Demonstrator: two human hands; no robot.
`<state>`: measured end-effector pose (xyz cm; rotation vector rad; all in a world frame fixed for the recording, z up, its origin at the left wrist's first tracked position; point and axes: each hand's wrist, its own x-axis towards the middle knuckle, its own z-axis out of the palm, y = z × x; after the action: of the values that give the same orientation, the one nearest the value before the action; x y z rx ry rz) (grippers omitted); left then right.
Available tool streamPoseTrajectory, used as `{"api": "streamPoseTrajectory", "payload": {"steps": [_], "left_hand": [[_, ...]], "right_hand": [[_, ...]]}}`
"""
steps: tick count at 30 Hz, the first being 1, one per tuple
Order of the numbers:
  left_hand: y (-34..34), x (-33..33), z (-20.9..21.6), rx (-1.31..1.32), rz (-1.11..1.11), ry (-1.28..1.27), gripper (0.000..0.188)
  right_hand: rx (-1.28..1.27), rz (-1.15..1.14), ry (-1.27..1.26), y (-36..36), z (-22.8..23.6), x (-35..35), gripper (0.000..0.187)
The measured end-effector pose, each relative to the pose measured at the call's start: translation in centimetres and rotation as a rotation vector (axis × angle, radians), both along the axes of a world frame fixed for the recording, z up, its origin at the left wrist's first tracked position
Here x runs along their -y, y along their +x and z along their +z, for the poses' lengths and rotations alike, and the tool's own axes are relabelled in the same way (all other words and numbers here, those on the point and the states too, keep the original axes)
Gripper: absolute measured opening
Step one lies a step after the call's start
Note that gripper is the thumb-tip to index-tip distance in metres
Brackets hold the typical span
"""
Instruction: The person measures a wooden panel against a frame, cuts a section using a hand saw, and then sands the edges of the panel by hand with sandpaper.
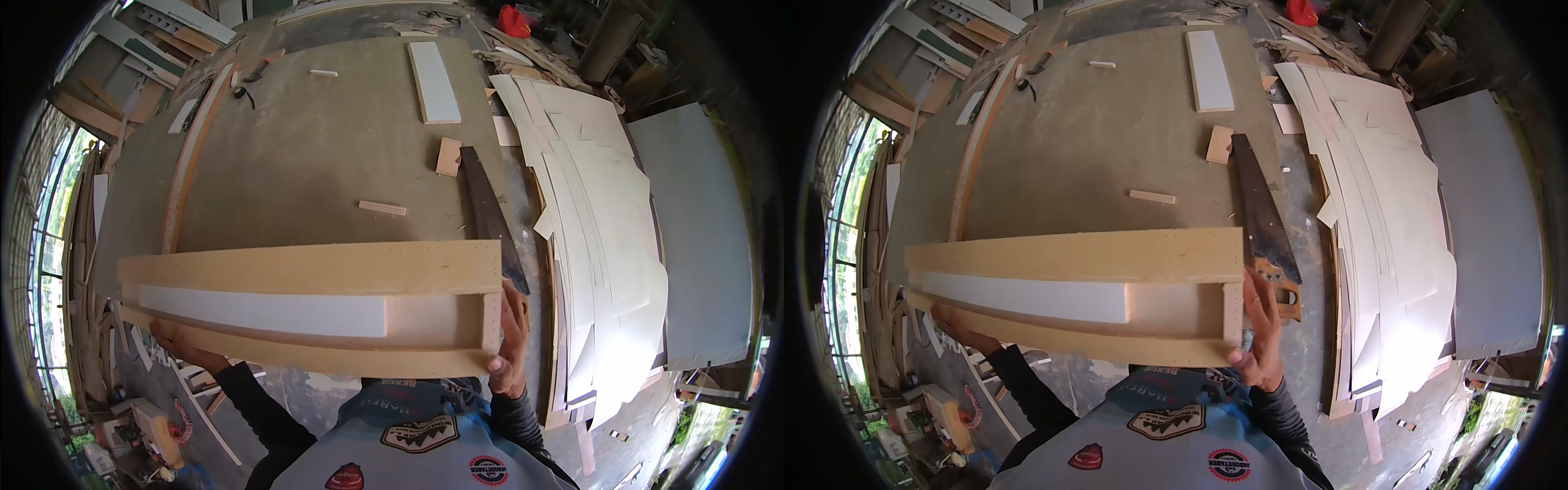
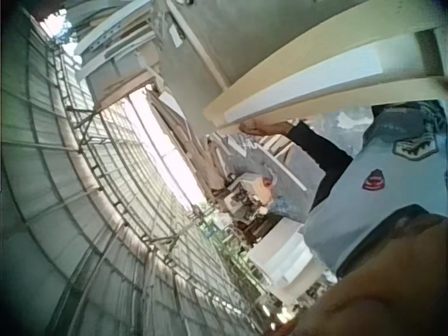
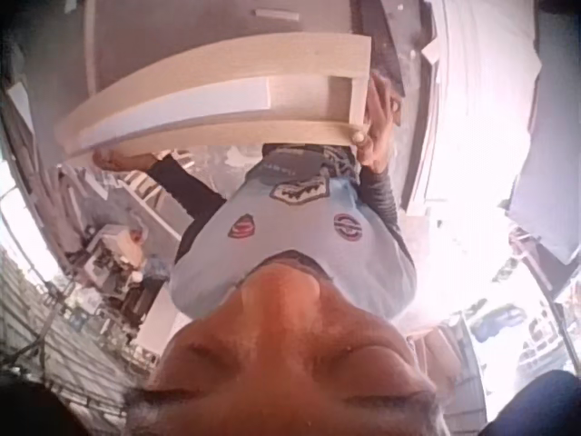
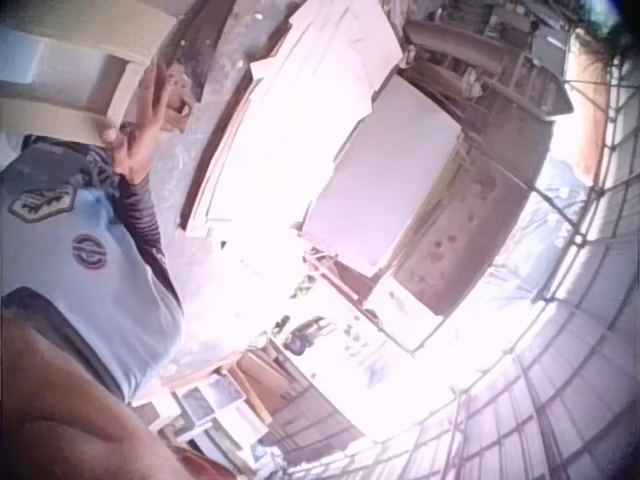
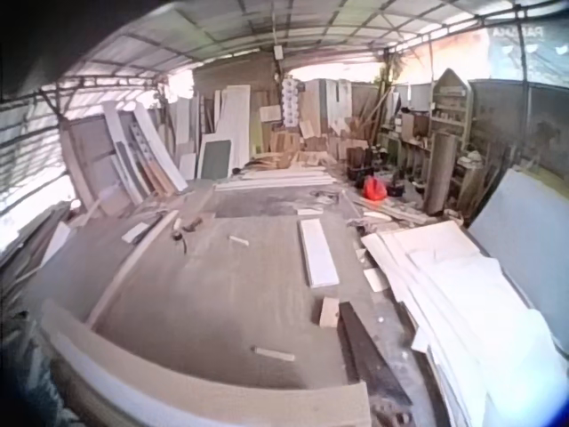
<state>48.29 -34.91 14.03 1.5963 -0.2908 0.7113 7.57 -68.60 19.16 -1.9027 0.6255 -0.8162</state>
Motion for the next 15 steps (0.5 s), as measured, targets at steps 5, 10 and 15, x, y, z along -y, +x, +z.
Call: {"api": "streamPoseTrajectory", "payload": {"steps": [5, 10, 15], "left_hand": [[-1.9, -3.0, 0.6, 0.389, 0.306, 0.969, 0.05], [-11.1, 3.2, 1.2, 0.033, 0.229, 0.486, 0.038], [-24.4, 16.5, 5.2, -0.114, 0.238, 0.462, 0.036]], "right_hand": [[0.101, 0.366, 0.035, -2.3, -1.3, 6.4, 0.09], [-0.146, 0.526, -0.066, -8.1, -3.3, 14.8, 0.069], [-0.443, 0.372, -0.173, -19.6, -9.7, 24.8, 0.045]]}}
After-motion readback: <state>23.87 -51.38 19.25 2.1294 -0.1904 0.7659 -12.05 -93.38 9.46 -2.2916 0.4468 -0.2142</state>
